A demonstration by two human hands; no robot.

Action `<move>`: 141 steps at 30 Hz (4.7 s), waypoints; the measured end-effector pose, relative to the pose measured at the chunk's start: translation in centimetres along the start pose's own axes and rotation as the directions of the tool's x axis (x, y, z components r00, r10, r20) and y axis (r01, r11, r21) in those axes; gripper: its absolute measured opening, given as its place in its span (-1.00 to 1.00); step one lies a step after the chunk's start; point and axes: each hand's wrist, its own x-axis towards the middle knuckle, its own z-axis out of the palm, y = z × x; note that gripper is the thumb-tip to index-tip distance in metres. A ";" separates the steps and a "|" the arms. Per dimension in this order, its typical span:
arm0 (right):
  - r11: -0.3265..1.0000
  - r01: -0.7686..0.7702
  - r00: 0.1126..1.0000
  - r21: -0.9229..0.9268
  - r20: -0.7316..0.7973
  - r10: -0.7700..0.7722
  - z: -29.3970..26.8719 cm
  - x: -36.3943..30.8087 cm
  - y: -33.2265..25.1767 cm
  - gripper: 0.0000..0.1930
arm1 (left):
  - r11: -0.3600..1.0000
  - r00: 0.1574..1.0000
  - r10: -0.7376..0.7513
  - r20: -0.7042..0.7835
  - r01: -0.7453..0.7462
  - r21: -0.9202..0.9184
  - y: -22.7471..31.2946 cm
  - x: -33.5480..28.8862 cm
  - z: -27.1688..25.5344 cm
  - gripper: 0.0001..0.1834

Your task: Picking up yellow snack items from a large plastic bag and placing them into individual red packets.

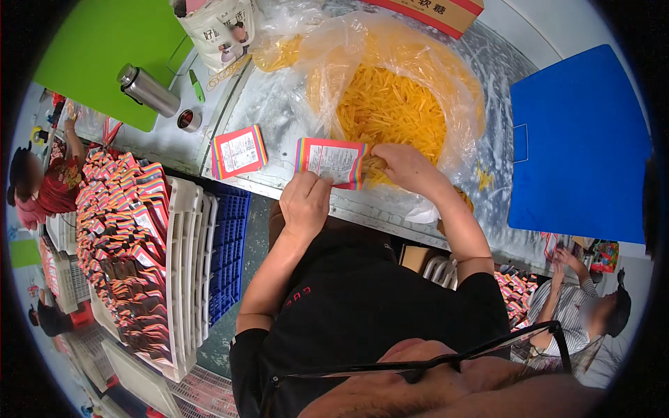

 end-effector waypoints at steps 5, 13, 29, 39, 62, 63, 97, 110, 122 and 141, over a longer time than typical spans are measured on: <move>0.998 0.042 0.997 -0.041 0.066 -0.040 -0.3 0.6 0.2 -0.80 | 0.998 0.999 -0.027 -0.027 0.025 -0.057 -0.1 0.1 -0.1 -0.78; 0.938 0.035 0.996 -0.345 -0.060 -0.059 1.9 0.6 -0.2 -0.86 | 0.994 0.994 0.108 -0.035 -0.108 0.017 0.4 0.4 0.5 -0.89; 0.998 -0.015 1.000 -0.059 0.019 0.017 -0.3 1.7 -1.8 -0.77 | 0.986 0.996 -0.084 0.029 0.087 -0.146 0.9 -0.3 1.6 -0.78; 0.945 0.047 0.993 -0.323 -0.092 -0.080 2.1 1.2 -1.9 -0.77 | 0.983 0.997 -0.074 0.004 0.073 -0.168 1.1 0.0 1.9 -0.78; 0.930 0.173 0.985 0.325 -0.039 -0.169 -0.5 2.0 -4.0 -0.26 | 0.867 0.962 -0.270 0.050 0.265 -0.422 0.9 -0.2 2.1 -0.79; 0.890 0.198 0.980 0.411 -0.066 -0.188 -0.5 2.1 -4.0 -0.25 | 0.861 0.959 -0.280 0.048 0.273 -0.430 0.9 -0.2 2.1 -0.79; 0.731 0.072 0.972 0.679 -0.211 0.101 3.7 0.5 0.9 -0.76 | 0.722 0.915 -0.387 0.113 0.377 -0.581 -1.6 -1.9 2.9 -0.77; 0.583 0.105 0.961 0.806 -0.233 0.150 5.1 0.0 -0.3 -0.85 | 0.842 0.927 -0.374 0.021 0.349 -0.412 -1.5 -2.5 0.6 -0.86; 0.652 0.073 0.956 0.755 -0.239 0.170 4.3 -0.3 -1.5 -0.88 | 0.838 0.948 -0.320 -0.003 0.281 -0.467 0.2 -2.0 -1.9 -0.86; 0.742 0.022 0.979 0.670 -0.166 0.121 7.3 -0.7 -1.9 -0.87 | 0.821 0.916 -0.397 0.049 0.379 -0.427 -1.8 -5.4 -1.6 -0.86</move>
